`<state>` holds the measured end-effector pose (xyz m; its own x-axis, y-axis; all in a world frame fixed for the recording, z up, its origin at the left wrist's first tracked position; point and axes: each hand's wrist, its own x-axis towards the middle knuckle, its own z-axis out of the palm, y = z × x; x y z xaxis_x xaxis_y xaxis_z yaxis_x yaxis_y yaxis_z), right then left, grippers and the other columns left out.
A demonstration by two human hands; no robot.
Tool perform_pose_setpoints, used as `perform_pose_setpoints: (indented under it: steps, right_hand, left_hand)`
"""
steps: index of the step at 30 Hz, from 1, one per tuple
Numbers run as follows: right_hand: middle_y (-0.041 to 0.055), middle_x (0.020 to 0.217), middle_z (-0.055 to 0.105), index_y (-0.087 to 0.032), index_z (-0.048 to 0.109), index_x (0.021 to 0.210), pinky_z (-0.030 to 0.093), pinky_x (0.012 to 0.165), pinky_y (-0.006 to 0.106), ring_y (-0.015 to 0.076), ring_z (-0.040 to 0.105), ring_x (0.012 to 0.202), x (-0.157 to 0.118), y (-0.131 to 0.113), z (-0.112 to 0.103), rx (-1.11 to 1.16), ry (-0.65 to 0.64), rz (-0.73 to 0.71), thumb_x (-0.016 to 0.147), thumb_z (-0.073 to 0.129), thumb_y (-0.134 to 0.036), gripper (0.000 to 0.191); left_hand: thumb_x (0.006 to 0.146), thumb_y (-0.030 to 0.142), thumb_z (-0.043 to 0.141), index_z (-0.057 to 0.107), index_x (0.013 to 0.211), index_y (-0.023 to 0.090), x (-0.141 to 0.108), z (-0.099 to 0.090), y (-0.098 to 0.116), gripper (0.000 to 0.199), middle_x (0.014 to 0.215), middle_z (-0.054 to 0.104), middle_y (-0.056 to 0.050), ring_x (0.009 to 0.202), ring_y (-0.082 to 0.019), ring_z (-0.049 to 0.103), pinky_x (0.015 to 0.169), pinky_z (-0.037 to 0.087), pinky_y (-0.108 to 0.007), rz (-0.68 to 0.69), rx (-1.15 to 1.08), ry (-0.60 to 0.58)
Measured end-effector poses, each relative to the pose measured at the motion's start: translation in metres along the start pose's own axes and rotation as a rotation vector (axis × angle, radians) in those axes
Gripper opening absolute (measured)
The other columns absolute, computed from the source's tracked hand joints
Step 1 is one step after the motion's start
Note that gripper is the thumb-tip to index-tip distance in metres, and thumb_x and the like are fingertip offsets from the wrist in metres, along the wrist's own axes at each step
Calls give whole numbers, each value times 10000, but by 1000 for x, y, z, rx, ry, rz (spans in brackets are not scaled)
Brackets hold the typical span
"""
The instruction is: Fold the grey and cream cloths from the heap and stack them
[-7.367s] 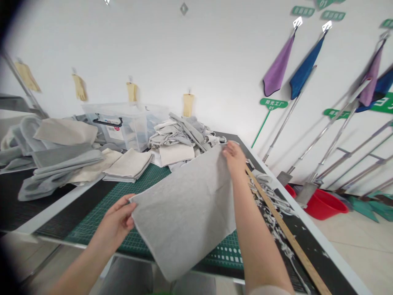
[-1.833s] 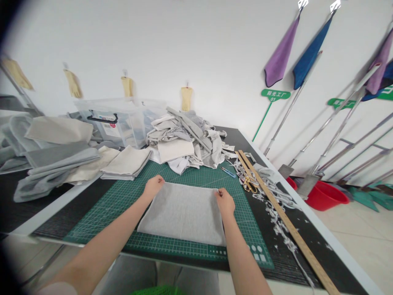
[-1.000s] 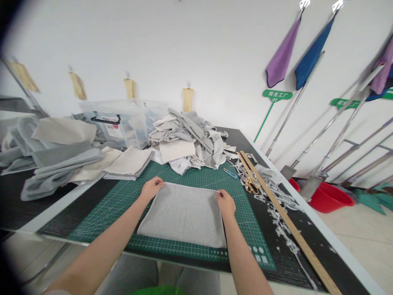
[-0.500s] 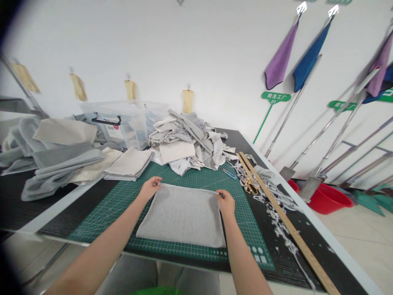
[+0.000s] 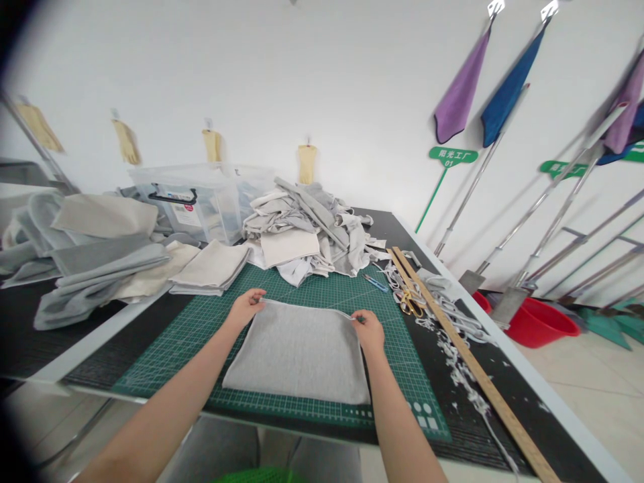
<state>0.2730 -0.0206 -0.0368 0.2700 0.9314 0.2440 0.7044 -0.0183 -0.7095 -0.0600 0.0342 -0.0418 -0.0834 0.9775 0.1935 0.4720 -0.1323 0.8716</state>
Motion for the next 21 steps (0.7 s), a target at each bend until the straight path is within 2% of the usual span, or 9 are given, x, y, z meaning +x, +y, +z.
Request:
perform_pose_setpoints:
  steps: [5,13,21]
  right_hand:
    - [-18,774,584,-227,572,696,355,597,230,134,508,651,0,-3,-1,-86,-24,55,651,418,-372,216]
    - [-24,726,586,-224,566,680,322,539,200,131,501,676,-2,-8,-4,-173,-63,93,723,306,-411,323]
    - [8,772,578,-228,578,675,301,513,218,141,504,662,1,-16,0,-262,-73,151,723,331,-434,325]
  left_hand:
    - [638,262,483,611,770,168,-1,1,0,206,680,597,9,632,-117,535,615,413,-222,9,21,-18]
    - [666,292,460,624,762,173,-2,0,-1,224,805,628,-10,767,-143,550,722,405,-242,14,55,-22]
    - [666,271,459,626,758,194,-3,1,0,206,797,630,1,755,-144,551,701,412,-241,4,87,-22]
